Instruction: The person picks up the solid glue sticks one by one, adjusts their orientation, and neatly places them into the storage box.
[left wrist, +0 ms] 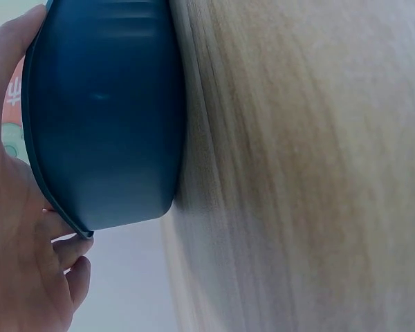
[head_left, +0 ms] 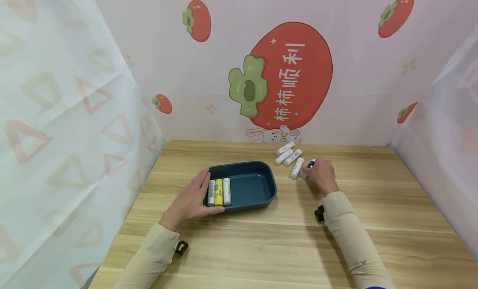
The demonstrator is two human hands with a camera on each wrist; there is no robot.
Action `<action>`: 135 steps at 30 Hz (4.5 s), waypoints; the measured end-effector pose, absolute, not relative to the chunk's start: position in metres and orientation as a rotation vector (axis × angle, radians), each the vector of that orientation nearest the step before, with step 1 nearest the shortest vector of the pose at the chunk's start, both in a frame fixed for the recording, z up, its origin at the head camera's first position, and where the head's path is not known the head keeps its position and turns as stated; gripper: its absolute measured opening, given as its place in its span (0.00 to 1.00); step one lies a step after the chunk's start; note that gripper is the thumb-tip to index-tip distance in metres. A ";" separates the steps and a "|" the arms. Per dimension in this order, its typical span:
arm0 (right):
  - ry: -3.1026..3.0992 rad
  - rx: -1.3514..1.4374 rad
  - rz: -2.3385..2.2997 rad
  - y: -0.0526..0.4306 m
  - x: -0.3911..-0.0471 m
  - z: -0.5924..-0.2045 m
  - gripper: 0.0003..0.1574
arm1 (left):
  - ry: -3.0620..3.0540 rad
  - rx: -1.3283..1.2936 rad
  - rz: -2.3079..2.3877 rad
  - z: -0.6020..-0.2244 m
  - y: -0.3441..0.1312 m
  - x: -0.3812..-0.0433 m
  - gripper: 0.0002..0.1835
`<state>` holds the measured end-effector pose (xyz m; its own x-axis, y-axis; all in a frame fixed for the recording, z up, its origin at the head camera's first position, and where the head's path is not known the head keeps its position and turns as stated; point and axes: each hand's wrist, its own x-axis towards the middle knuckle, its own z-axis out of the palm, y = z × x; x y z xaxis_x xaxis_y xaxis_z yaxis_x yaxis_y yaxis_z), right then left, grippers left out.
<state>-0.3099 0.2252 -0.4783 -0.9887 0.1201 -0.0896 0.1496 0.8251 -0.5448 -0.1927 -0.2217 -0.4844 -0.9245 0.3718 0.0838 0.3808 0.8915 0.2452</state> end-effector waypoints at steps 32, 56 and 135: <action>3.126 0.108 -1.042 0.244 -0.301 -0.489 0.20 | -3.033 -0.592 -0.449 -0.485 -0.222 -0.193 0.71; 3.293 -0.275 -1.132 0.198 -0.290 -0.442 0.21 | -3.032 -0.593 -0.442 -0.483 -0.221 -0.192 0.71; 2.787 -0.308 -0.868 0.002 -0.235 -0.474 0.18 | -3.056 -0.565 -0.470 -0.483 -0.220 -0.194 0.72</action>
